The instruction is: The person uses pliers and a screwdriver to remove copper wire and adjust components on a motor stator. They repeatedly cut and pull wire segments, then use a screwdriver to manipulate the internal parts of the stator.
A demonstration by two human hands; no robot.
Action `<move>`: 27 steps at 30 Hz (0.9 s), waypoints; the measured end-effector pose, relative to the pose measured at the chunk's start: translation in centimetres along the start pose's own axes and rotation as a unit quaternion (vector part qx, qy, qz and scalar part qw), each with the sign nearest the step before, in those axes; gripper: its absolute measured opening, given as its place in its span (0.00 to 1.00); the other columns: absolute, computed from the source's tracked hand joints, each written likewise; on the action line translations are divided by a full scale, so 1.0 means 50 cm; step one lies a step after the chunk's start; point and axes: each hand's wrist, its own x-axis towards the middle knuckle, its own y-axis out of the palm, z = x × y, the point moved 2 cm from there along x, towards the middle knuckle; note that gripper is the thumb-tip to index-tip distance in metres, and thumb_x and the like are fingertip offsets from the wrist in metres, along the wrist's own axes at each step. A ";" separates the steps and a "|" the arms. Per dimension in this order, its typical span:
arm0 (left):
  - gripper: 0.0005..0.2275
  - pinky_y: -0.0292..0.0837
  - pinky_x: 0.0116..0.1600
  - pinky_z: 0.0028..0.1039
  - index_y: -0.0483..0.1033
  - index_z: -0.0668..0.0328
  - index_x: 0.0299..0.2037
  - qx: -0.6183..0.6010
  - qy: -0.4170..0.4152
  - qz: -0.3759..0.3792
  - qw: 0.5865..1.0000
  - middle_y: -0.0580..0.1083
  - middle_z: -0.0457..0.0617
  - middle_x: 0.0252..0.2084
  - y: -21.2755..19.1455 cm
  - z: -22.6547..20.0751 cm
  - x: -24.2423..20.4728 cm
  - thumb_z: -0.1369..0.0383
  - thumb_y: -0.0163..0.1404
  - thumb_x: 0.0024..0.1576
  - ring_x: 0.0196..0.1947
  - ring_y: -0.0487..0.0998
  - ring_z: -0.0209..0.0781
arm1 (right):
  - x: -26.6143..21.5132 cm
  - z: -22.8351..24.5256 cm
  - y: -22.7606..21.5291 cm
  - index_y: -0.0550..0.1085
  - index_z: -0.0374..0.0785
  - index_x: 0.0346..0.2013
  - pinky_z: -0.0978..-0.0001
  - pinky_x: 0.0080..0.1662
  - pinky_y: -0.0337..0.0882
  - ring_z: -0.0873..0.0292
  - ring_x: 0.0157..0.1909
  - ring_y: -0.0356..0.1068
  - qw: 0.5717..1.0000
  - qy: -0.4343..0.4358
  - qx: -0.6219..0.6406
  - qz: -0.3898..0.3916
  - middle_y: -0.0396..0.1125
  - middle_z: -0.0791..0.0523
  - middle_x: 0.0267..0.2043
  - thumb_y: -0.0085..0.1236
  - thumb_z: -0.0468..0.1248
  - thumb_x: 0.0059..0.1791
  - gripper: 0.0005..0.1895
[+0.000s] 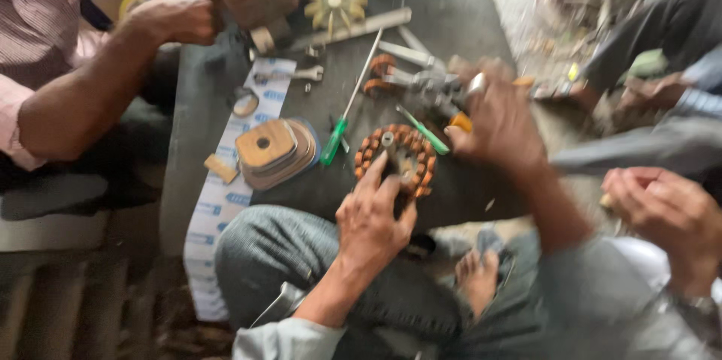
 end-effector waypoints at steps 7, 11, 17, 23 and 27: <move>0.10 0.67 0.56 0.47 0.80 0.55 0.40 -0.035 -0.038 0.053 0.997 0.69 0.56 0.66 0.005 0.006 0.002 0.67 0.60 0.49 0.63 0.70 0.56 | 0.058 -0.103 0.040 0.46 0.52 0.79 0.42 0.58 0.60 0.40 0.60 0.60 0.910 0.118 -0.034 0.395 0.60 0.41 0.58 0.72 0.67 0.28 0.72; 0.09 0.68 0.55 0.46 0.80 0.56 0.38 -0.049 -0.042 0.059 0.996 0.69 0.56 0.66 -0.001 0.002 0.003 0.68 0.60 0.49 0.63 0.72 0.56 | 0.006 -0.144 0.001 0.61 0.41 0.72 0.47 0.49 0.67 0.42 0.52 0.65 0.946 0.087 0.025 0.310 0.69 0.43 0.47 0.64 0.61 0.38 0.53; 0.09 0.68 0.55 0.45 0.80 0.56 0.37 -0.060 -0.062 0.059 0.995 0.68 0.59 0.67 -0.005 0.006 0.007 0.68 0.61 0.48 0.59 0.75 0.56 | -0.363 -0.077 -0.118 0.58 0.37 0.70 0.54 0.52 0.64 0.48 0.56 0.65 0.811 0.259 0.392 0.348 0.65 0.46 0.55 0.61 0.56 0.45 0.45; 0.08 0.69 0.54 0.43 0.80 0.56 0.35 -0.045 -0.069 0.069 0.994 0.69 0.61 0.67 -0.003 0.012 0.003 0.68 0.61 0.46 0.56 0.77 0.56 | -0.624 0.140 -0.049 0.50 0.37 0.72 0.55 0.58 0.66 0.48 0.56 0.69 0.394 0.358 0.773 0.345 0.65 0.45 0.59 0.64 0.56 0.37 0.57; 0.08 0.71 0.54 0.42 0.80 0.57 0.36 -0.049 -0.064 0.057 0.995 0.71 0.61 0.66 -0.006 0.008 0.008 0.68 0.62 0.48 0.54 0.79 0.58 | -0.583 0.166 -0.052 0.53 0.36 0.71 0.52 0.58 0.70 0.46 0.56 0.72 0.394 0.416 0.770 0.281 0.66 0.44 0.58 0.64 0.56 0.32 0.58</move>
